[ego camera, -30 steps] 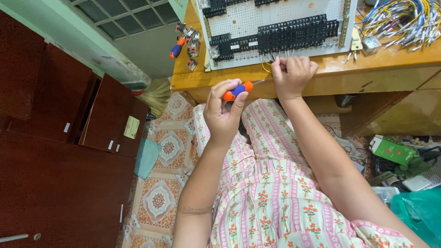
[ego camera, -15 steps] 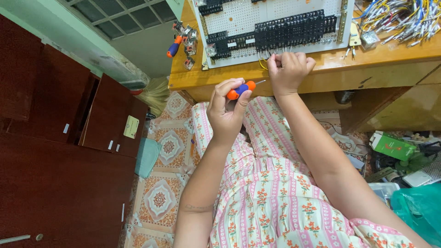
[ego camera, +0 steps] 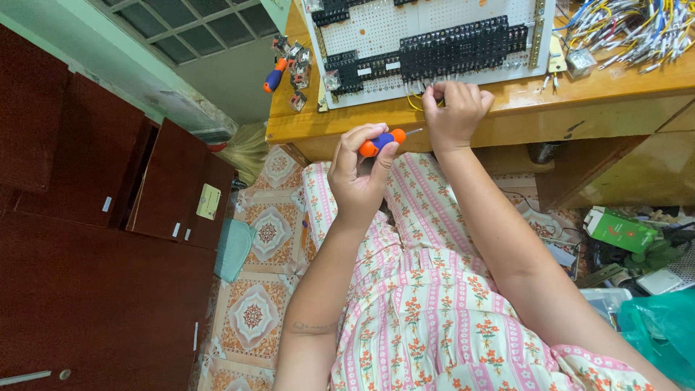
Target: A person is using a screwdriver to connect or disconnect wires from terminal blocks on an electrical control panel.
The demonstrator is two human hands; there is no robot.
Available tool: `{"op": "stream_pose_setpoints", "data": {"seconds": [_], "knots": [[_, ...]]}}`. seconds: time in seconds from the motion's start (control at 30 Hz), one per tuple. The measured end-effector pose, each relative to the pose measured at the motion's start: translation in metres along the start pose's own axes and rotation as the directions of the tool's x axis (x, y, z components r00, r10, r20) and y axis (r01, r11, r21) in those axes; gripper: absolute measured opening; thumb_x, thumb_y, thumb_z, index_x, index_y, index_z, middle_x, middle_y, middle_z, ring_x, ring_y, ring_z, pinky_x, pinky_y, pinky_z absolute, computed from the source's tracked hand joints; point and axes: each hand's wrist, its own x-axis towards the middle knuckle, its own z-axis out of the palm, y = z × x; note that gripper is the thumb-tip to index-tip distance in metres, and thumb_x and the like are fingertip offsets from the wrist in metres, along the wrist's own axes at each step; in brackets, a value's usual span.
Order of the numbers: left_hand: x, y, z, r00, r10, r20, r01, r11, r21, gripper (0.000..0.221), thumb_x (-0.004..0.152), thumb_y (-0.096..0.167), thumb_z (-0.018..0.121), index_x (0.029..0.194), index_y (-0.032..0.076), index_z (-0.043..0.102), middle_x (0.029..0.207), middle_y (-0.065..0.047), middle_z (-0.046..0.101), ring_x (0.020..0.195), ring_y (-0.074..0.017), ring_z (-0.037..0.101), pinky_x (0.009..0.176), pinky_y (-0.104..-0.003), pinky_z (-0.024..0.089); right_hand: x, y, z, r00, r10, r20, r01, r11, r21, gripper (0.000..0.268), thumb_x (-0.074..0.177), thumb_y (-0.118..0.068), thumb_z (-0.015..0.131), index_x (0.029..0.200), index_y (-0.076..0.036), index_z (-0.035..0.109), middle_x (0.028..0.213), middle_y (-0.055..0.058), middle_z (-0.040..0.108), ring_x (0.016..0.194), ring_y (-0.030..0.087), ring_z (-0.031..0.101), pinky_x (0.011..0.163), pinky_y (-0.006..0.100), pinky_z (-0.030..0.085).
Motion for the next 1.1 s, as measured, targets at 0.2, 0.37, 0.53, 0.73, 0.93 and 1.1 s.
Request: {"op": "stream_pose_setpoints", "data": {"seconds": [0.2,0.37,0.53,0.73,0.93,1.1], "knots": [[-0.001,0.001,-0.002,1.000,-0.014,-0.004,0.014,1.000,-0.004,0.023,0.096,0.010,0.076,0.114,0.002,0.065,0.111,-0.011,0.067,0.107,-0.0226,0.071,0.091,-0.030,0.060,0.004,-0.003,-0.003,1.000,-0.021,-0.021,0.022,0.999,0.043,0.019,0.075,-0.014,0.086,0.080,-0.023,0.070,0.066,-0.010,0.060,0.070,0.016,0.060,0.078,0.035,0.041],[-0.004,0.001,-0.002,1.000,-0.013,-0.008,0.013,1.000,-0.003,0.023,0.096,0.010,0.076,0.114,0.001,0.065,0.110,-0.012,0.067,0.106,-0.0222,0.071,0.090,-0.029,0.060,0.006,-0.008,-0.005,1.000,-0.007,-0.009,0.007,1.000,0.023,0.019,0.074,-0.014,0.085,0.079,-0.023,0.069,0.064,-0.010,0.059,0.069,0.017,0.060,0.077,0.036,0.040],[-0.001,0.001,-0.005,1.000,0.024,-0.012,-0.023,0.998,0.051,0.022,0.096,0.012,0.076,0.112,0.000,0.066,0.107,-0.012,0.069,0.102,-0.0253,0.072,0.086,-0.032,0.062,0.011,-0.011,-0.002,0.998,-0.061,-0.003,0.061,0.995,-0.084,0.018,0.076,-0.017,0.082,0.082,-0.024,0.067,0.067,-0.005,0.059,0.070,0.020,0.058,0.078,0.039,0.038],[0.001,-0.011,-0.006,0.998,-0.013,-0.055,0.016,0.999,0.047,0.026,0.093,0.013,0.079,0.115,0.004,0.069,0.111,-0.010,0.065,0.109,-0.0215,0.068,0.087,-0.030,0.062,0.003,-0.008,-0.002,0.998,-0.011,-0.054,0.011,1.000,0.014,0.019,0.081,-0.014,0.082,0.091,-0.025,0.070,0.074,-0.011,0.065,0.074,0.016,0.060,0.081,0.037,0.038],[0.017,-0.029,0.006,0.997,-0.032,-0.068,0.033,0.999,0.005,0.030,0.101,0.021,0.072,0.126,0.008,0.063,0.122,-0.008,0.067,0.118,-0.0206,0.066,0.094,-0.031,0.060,-0.001,-0.004,-0.001,0.997,0.067,-0.048,-0.064,0.996,0.059,0.025,0.078,-0.014,0.087,0.090,-0.025,0.067,0.068,-0.012,0.063,0.070,0.015,0.059,0.081,0.035,0.039],[0.029,-0.040,0.020,0.997,-0.076,-0.019,0.076,0.997,0.020,0.027,0.104,0.022,0.067,0.127,0.011,0.060,0.125,-0.007,0.068,0.120,-0.0227,0.067,0.095,-0.030,0.061,0.002,-0.004,-0.001,0.995,0.072,-0.062,-0.068,0.995,0.070,0.029,0.079,-0.016,0.089,0.089,-0.022,0.062,0.070,-0.010,0.064,0.069,0.016,0.060,0.079,0.035,0.039]]}}
